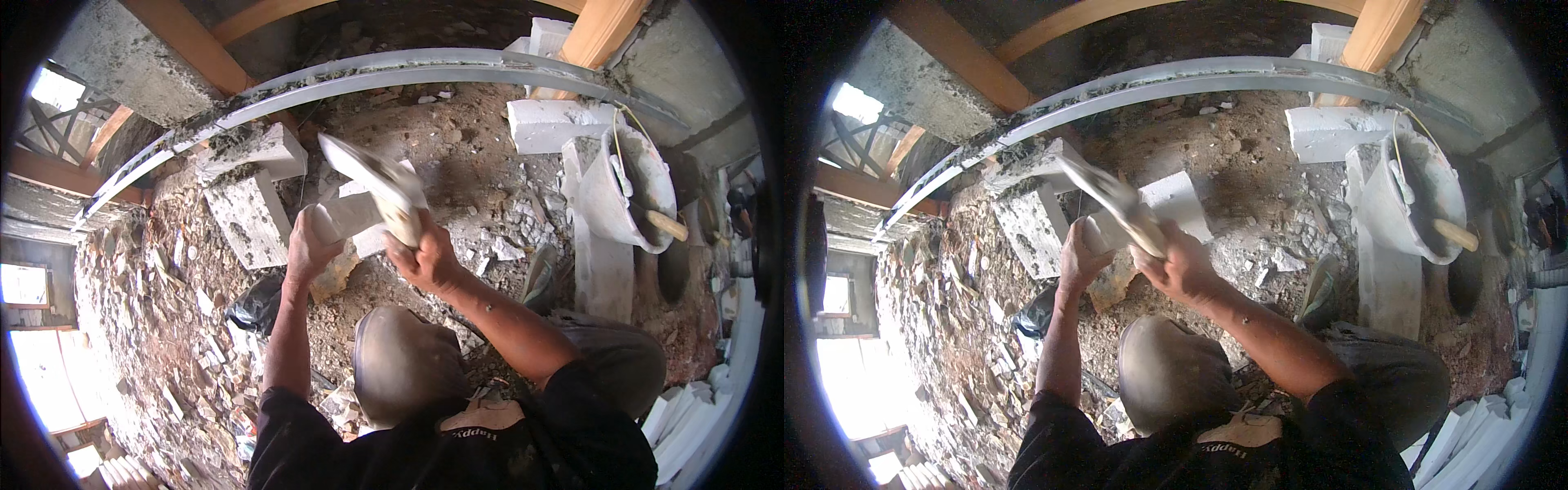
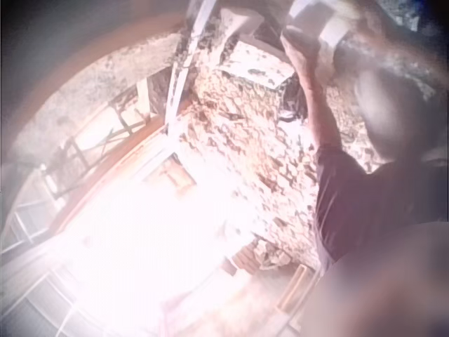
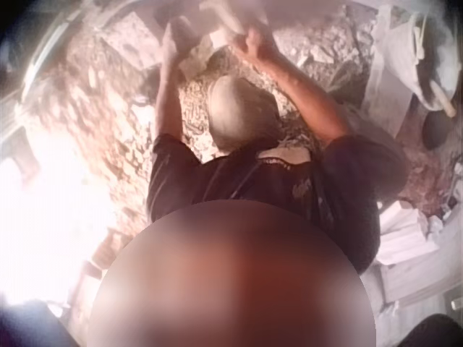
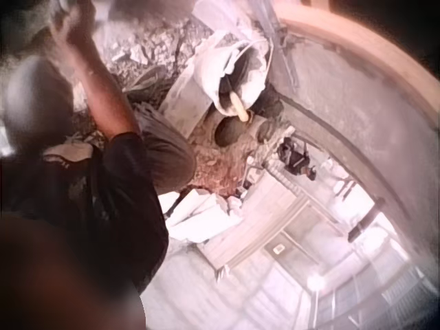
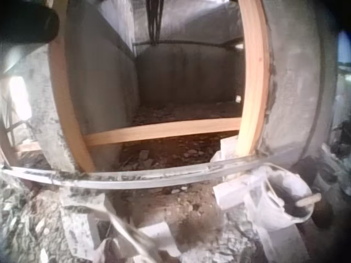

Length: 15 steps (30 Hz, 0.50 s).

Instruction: The person applies mortar to a white brick using a trowel, places the brick into a wall opening, and taps it into position. The person then scoops mortar from a bucket and applies it to the wall surface, smoothing the joint. The person breaks a brick with a hammer and places the broken piece into the wall.

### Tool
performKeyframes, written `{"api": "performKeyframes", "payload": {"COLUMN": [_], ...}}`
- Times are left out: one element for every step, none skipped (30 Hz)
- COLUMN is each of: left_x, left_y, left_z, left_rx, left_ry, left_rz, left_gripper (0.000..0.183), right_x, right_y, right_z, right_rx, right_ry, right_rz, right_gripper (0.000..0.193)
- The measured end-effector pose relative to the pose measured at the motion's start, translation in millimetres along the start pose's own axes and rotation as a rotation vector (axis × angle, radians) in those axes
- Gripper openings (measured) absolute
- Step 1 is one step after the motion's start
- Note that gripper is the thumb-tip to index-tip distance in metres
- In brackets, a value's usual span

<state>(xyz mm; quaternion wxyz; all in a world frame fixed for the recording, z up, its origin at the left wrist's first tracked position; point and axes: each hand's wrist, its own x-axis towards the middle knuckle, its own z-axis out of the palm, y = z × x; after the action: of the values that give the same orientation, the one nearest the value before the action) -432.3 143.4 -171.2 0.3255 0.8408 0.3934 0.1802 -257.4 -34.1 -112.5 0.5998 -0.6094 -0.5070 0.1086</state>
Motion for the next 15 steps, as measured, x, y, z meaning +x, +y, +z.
{"api": "performKeyframes", "payload": {"left_x": [3, 5, 2, 3, 6, 8, 0, 0, 1, 3, 4, 4, 4, 5, 2], "left_y": [4, 6, 5, 2, 0, -3, -10, -2, 6, 13, 10, 8, 10, 9, 6], "left_z": [0, 1, 0, 0, 0, 0, 4, 4, 3, -1, 1, 1, 1, 4, 5], "left_rx": [0.011, 0.004, -0.003, -0.006, 0.009, 0.023, 0.035, 0.022, 0.011, 0.003, -0.007, -0.005, -0.006, -0.009, 0.001], "left_ry": [0.014, 0.009, 0.012, 0.012, 0.036, 0.059, 0.069, 0.038, 0.006, -0.016, -0.015, -0.014, -0.015, -0.016, -0.015], "left_rz": [0.033, 0.031, 0.018, 0.011, 0.057, 0.102, 0.126, 0.087, 0.047, 0.012, 0.016, 0.002, -0.003, -0.008, 0.012], "left_gripper": [0.083, 0.083, 0.083, 0.083, 0.084, 0.084, 0.084, 0.084, 0.085, 0.085, 0.086, 0.086, 0.086, 0.085, 0.085], "right_x": [-17, -31, -33, -30, -27, -24, -21, -15, -12, -12, -15, -18, -37, -44, -45], "right_y": [27, 56, 66, 68, 69, 71, 57, 46, 39, 38, 36, 35, 59, 79, 92], "right_z": [-1, -3, -3, -3, -2, -1, 2, 1, 2, 2, 2, 2, 4, -3, -3], "right_rx": [-0.079, -0.159, -0.239, -0.319, -0.399, -0.379, -0.356, -0.337, -0.232, -0.189, -0.146, -0.103, -0.017, -0.302, -0.420], "right_ry": [-0.087, -0.177, -0.321, -0.454, -0.586, -0.515, -0.461, -0.392, -0.232, -0.137, -0.042, 0.055, -0.089, -0.410, -0.480], "right_rz": [0.030, 0.062, 0.242, 0.424, 0.607, 0.523, 0.458, 0.391, 0.258, 0.175, 0.092, 0.008, 0.220, 0.453, 0.495], "right_gripper": [0.035, 0.035, 0.035, 0.035, 0.035, 0.034, 0.033, 0.033, 0.032, 0.032, 0.033, 0.033, 0.037, 0.037, 0.038]}}
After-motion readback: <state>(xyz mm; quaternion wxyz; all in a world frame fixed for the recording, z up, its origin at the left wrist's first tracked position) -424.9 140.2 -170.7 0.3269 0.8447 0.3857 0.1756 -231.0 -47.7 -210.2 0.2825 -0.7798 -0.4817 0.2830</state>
